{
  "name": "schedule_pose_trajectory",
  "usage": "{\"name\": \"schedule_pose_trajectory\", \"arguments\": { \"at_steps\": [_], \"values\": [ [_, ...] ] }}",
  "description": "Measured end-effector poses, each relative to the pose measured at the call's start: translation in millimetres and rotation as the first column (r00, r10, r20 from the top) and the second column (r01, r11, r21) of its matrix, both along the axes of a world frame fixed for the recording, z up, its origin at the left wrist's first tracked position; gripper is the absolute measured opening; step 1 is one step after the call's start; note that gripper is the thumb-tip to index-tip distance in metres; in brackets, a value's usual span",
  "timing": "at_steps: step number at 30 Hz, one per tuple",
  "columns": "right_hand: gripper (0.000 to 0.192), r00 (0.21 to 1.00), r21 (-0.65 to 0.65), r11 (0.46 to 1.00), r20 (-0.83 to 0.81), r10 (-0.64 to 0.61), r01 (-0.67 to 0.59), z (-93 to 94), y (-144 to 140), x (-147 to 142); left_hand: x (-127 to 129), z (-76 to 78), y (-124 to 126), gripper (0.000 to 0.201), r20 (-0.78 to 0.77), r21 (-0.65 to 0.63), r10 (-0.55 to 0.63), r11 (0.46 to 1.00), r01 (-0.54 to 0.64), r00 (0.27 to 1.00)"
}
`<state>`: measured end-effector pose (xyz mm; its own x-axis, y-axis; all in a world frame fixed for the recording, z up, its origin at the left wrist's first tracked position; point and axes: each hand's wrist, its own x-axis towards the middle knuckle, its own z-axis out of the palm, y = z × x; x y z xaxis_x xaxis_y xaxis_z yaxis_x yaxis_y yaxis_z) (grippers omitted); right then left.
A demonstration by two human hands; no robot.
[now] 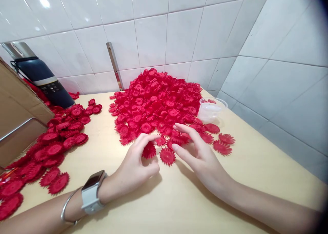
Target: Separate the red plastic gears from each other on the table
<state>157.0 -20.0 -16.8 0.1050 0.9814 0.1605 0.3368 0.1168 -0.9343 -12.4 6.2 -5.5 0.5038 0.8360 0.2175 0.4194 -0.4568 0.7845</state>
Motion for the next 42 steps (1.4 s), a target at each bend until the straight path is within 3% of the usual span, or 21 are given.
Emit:
{"name": "schedule_pose_trajectory", "arguments": {
  "at_steps": [4,7,10,15,22,25,31,37,42],
  "values": [
    [0.012,0.989,0.121,0.987,0.120,0.090,-0.104,2.9,-2,2,-1,-2.3,-1,0.055,-0.042,0.019,-0.051,0.999,0.051,0.998],
    [0.002,0.961,0.120,0.964,0.173,0.214,-0.236,6.8,-4,0,-2,-3.9,-2,0.054,-0.061,0.023,-0.067,0.997,0.068,0.996],
    [0.005,0.947,0.052,0.956,0.162,0.276,-0.287,7.8,-4,-1,-1,-5.2,-4,0.056,-0.007,-0.030,-0.102,0.994,0.102,0.995],
    [0.011,0.961,-0.059,0.963,0.079,0.266,-0.262,4.1,-1,-1,1,-3.9,-8,0.061,0.122,-0.158,-0.151,0.973,0.169,0.981],
    [0.007,0.979,-0.036,0.979,0.022,0.204,-0.203,3.7,-1,-1,3,-0.4,-7,0.028,0.235,-0.247,-0.112,0.954,0.171,0.965],
    [0.005,0.979,0.042,0.978,-0.002,0.206,-0.206,4.3,-4,0,2,0.0,-6,0.027,0.224,-0.251,-0.083,0.958,0.139,0.971],
    [0.009,0.893,-0.006,0.899,-0.113,0.435,-0.438,4.6,-5,2,2,4.8,-8,0.028,0.142,-0.216,-0.139,0.962,0.167,0.980],
    [0.012,0.863,-0.072,0.883,-0.263,0.431,-0.463,3.7,-4,2,4,6.7,-9,0.026,0.061,-0.122,-0.147,0.981,0.153,0.987],
    [0.017,0.875,-0.113,0.887,-0.261,0.408,-0.447,2.4,-5,2,3,6.4,-10,0.027,0.029,-0.092,-0.165,0.982,0.167,0.986]
  ]
}}
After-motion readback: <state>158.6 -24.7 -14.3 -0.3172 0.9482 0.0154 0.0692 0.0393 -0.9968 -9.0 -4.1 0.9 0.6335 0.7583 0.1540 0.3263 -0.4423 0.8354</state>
